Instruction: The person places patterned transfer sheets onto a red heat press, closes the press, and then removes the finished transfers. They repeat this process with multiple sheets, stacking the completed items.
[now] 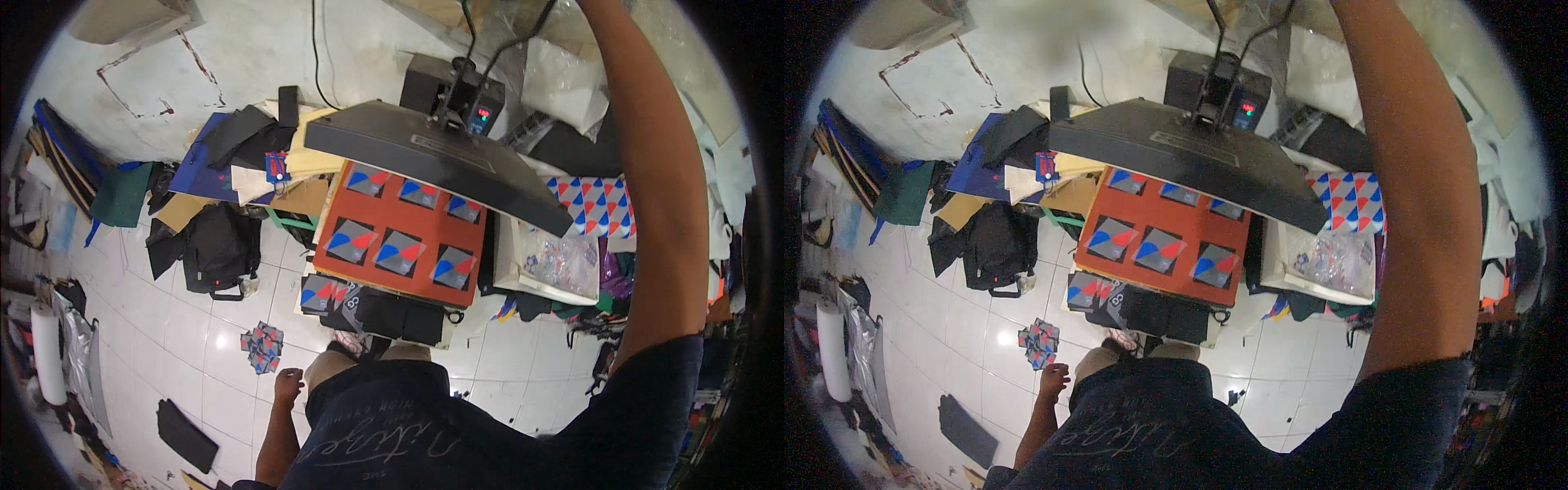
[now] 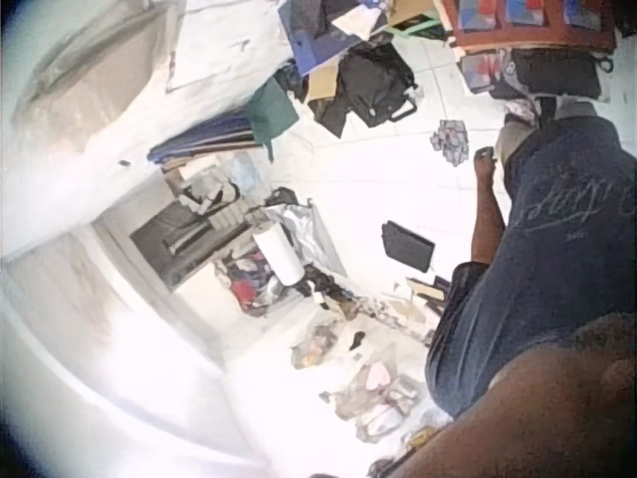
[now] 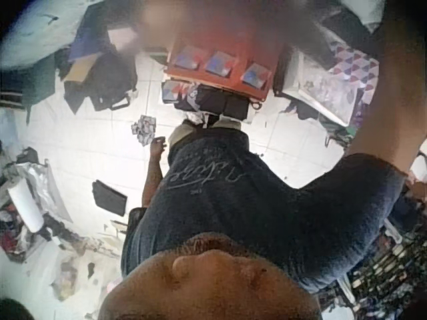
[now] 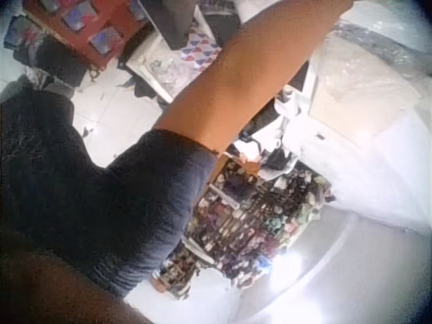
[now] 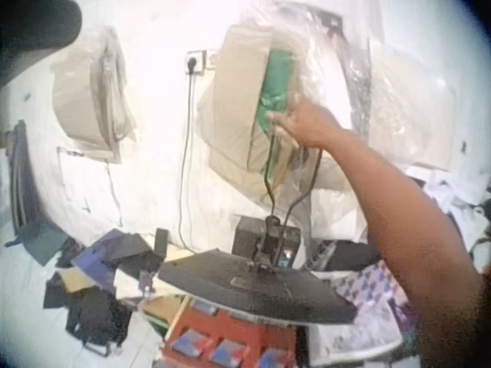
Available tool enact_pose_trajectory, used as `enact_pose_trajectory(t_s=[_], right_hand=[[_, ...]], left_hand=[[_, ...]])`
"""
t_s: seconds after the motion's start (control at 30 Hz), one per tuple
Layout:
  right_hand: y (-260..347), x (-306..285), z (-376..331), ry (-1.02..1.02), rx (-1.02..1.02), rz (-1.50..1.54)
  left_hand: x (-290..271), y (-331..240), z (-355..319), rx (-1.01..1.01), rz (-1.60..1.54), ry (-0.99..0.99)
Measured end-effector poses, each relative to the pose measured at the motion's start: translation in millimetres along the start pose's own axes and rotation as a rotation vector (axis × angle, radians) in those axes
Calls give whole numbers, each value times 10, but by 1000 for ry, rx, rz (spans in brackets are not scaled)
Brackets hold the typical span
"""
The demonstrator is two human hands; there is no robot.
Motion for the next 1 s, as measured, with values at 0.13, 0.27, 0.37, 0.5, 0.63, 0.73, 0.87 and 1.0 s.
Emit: enact_pose_trajectory(t_s=[0.13, 0.27, 0.37, 0.5, 0.63, 0.73, 0.87, 1.0], right_hand=[[-27, 209, 211, 446, 139, -22], [247, -45, 157, 642, 74, 167], [208, 61, 208, 793, 82, 111], [621, -122, -271, 1018, -4, 319], [1075, -134, -953, 1144, 95, 440], [1583, 50, -1590, 1365, 161, 751], [2163, 263, -2193, 1512, 165, 637], [2441, 832, -2971, 1419, 47, 798]], left_hand=[[-81, 111, -85, -27, -51, -3], [-292, 556, -183, -95, -136, -16], [-437, 900, -218, -128, -157, -39], [-502, 1219, -161, -184, -196, 2], [-670, 1445, -57, -195, -220, 10], [-691, 1403, 94, -121, -251, 38], [-628, 941, 140, -93, -193, 24], [-561, 633, 231, -74, -151, 57]])
Point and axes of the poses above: each hand's wrist, its own z-axis towards the middle knuckle, its own x-axis out of the palm, y = z × x, the point moved 5 cm from there along z, towards the middle knuckle, and after that the axes turned 11 degrees about y, right-handed, at the moved point
